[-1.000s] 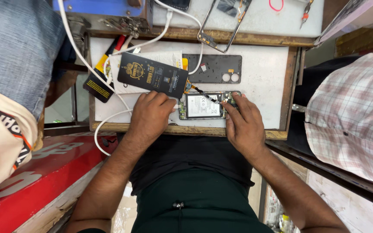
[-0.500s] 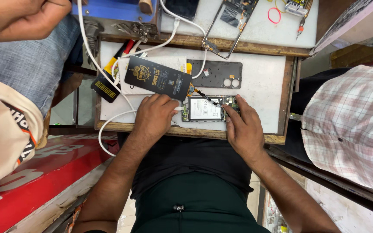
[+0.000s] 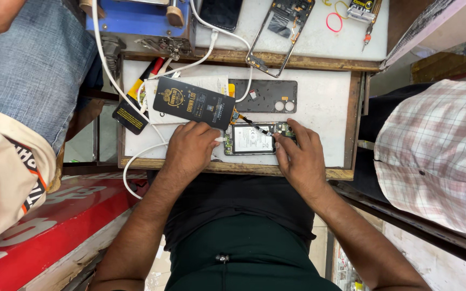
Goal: The person handles a disassembled smartphone, removes the back cover, and installs a new battery. They connect a charging cable to the phone and press the power button to test functionality. The person then disconnects the cable and continues to adjust internal components.
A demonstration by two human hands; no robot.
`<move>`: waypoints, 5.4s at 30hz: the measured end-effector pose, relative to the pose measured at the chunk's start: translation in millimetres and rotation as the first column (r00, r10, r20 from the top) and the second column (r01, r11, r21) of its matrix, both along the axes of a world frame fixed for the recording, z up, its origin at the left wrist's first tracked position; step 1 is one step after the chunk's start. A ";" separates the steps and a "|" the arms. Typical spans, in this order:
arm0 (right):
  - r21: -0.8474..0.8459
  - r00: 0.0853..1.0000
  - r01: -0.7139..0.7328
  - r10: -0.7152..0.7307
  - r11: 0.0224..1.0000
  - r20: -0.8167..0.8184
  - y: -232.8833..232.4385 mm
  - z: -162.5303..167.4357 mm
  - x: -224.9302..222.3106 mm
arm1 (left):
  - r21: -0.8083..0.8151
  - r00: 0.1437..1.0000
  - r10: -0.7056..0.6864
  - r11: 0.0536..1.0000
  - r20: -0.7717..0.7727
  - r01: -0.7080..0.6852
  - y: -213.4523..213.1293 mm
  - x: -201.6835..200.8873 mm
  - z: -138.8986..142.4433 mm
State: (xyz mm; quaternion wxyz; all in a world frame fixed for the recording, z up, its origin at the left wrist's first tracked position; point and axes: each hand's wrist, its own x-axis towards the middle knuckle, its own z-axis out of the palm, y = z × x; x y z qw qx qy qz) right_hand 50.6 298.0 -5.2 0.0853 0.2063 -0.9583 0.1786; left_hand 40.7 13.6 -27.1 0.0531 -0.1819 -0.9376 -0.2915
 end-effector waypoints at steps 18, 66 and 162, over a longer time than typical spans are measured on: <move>-0.127 0.995 0.043 -0.054 0.991 -0.088 -5.5 -5.9 18.0 | 0.056 0.990 0.008 0.998 -0.144 0.000 -4.8 18.6 -4.6; -0.076 0.994 0.095 -0.098 0.993 -0.038 -2.1 -14.4 13.3 | 0.028 0.986 0.015 1.000 -0.167 -0.010 -3.7 22.5 -6.6; -0.190 0.121 0.084 0.179 0.978 0.976 118.6 5.2 162.8 | -0.402 0.982 0.041 0.915 0.187 0.038 -27.7 -53.6 57.0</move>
